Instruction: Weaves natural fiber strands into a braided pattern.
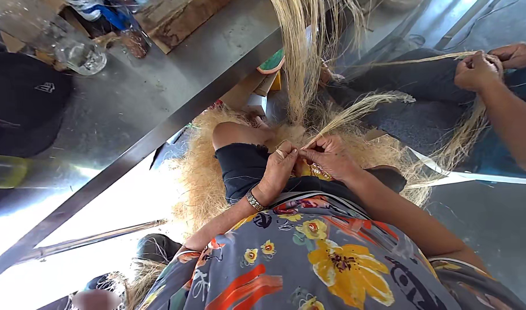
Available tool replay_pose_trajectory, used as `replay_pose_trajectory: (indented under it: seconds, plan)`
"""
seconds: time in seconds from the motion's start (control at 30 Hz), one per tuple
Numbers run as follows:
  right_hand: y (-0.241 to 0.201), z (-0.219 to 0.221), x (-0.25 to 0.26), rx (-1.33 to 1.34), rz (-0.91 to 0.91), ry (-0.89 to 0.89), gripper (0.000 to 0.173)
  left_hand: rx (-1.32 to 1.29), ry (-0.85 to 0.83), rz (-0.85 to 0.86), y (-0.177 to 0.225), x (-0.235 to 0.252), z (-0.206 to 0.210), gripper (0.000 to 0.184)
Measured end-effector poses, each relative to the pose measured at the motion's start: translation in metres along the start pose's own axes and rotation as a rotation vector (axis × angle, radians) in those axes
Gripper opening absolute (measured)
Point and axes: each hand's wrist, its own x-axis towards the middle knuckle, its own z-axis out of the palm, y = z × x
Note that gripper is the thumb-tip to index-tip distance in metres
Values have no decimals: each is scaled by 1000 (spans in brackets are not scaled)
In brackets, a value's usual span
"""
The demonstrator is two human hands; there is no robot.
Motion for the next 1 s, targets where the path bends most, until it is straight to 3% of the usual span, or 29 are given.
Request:
replay_pose_trajectory:
  seconds: [0.13,0.3,0.57,0.77,0.9,1.0]
  plan:
    - [0,1,-4,-9,33,-19,7,127,64,79,-1,1,-9,19]
    - [2,3,0,12,16,51,10,266,-85,111,-1,2,-5,23]
    - [3,3,-1,12,9,24,11,14,70,116,-4,2,-5,20]
    - [2,6,1,132,47,-7,8,135,-33,119,-8,3,0,17]
    - [4,-37,18,-280,-69,324,14,351,-114,75,-6,-1,-3,16]
    - [13,-88,31,-118,-40,697,9,385,-175,-6,-4,2,-6,19]
